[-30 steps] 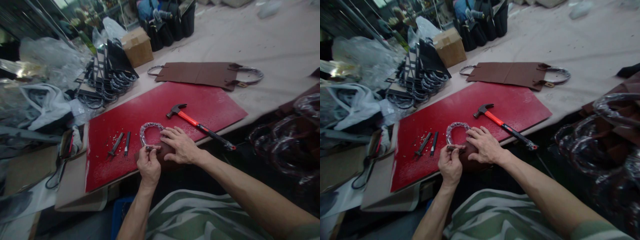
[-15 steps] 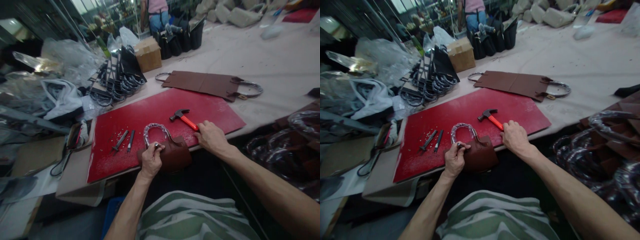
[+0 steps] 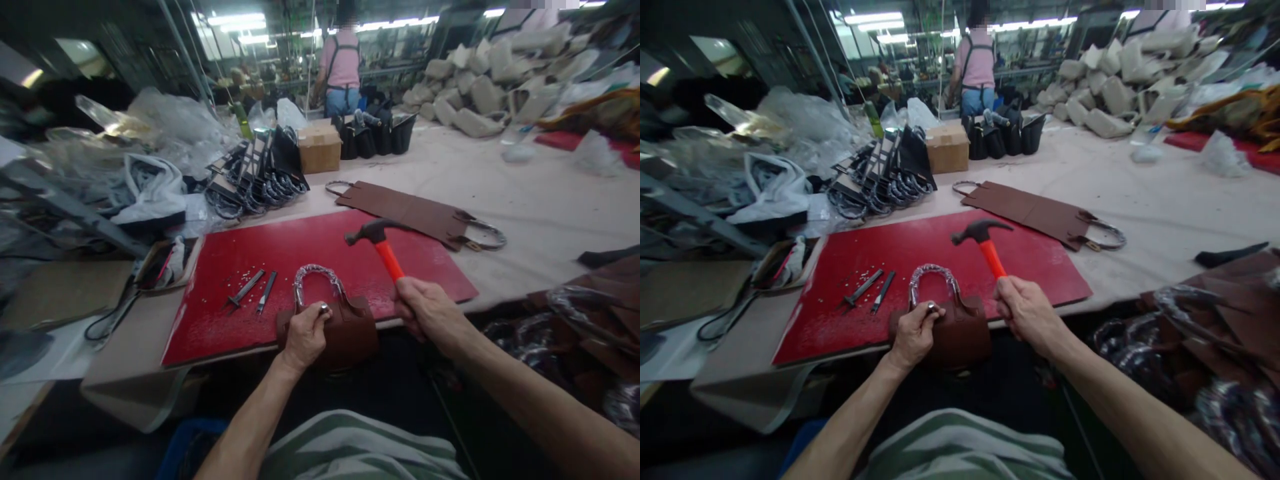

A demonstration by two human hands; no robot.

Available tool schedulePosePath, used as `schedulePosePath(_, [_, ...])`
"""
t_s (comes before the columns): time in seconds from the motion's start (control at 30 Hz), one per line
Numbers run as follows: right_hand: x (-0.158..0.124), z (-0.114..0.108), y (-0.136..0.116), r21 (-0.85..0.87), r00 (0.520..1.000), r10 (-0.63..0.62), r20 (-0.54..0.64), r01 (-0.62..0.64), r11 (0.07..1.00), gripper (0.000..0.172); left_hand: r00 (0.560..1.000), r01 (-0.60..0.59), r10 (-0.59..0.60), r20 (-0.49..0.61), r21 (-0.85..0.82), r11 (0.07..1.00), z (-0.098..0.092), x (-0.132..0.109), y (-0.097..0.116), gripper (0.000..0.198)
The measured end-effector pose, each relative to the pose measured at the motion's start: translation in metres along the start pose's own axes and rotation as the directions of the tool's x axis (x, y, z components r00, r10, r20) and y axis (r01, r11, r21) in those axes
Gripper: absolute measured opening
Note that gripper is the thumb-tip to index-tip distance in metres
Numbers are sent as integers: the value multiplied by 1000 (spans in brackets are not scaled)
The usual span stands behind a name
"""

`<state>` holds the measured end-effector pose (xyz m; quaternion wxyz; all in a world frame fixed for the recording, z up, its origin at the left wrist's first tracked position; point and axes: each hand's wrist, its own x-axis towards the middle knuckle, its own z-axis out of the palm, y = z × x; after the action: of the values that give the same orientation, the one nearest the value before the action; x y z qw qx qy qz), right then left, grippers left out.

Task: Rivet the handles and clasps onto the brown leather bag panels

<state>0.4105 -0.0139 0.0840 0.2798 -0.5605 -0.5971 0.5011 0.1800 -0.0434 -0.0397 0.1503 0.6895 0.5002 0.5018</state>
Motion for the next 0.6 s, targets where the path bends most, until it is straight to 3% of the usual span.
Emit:
schedulePosePath(0.07, [-12, -3, -10, -219, 964, -237, -121, 207, 953, 48, 1000, -8, 8, -6, 2, 1000, 0, -1, -1, 14])
schedulePosePath(0.13, [-19, -5, -13, -531, 916, -396, -60, 306, 790, 41, 1000, -12, 12, -15, 6, 1000, 1, -2, -3, 14])
schedulePosePath(0.2, [-23, -8, -16, -720, 926, -363, 106, 324, 614, 33, 1000, -27, 27, -13, 9, 1000, 2, -3, -4, 14])
schedulePosePath(0.27, [-27, -12, -26, -778, 925, -324, 197, 349, 522, 30, 999, -32, 32, -15, 6, 999, 3, -4, -5, 14])
schedulePosePath(0.33, [-33, -15, -43, -748, 881, -453, 134, 390, 536, 33, 1000, -20, 20, -19, 4, 1000, 3, -4, -4, 14])
schedulePosePath(0.4, [-39, -14, -57, -678, 780, -619, -89, 408, 612, 37, 1000, 3, -3, -13, 5, 1000, 2, -4, -3, 14])
schedulePosePath(0.43, [-41, -12, -58, -646, 723, -664, -193, 416, 640, 38, 1000, 17, -17, -1, 7, 1000, 2, -3, -4, 14])
schedulePosePath(0.47, [-43, -9, -54, -634, 696, -676, -241, 414, 653, 39, 999, 31, -31, 12, 7, 999, 1, -3, -4, 14])
schedulePosePath(0.5, [-42, -6, -46, -654, 711, -677, -188, 424, 627, 41, 999, 44, -44, 27, 8, 999, 1, -3, -5, 15])
schedulePosePath(0.57, [-40, -5, -22, -734, 833, -547, 81, 421, 533, 43, 997, 62, -62, 41, 11, 998, 2, -2, -8, 15])
schedulePosePath(0.6, [-37, -6, -9, -768, 878, -459, 133, 384, 513, 42, 997, 63, -64, 41, 10, 998, 2, -2, -8, 16])
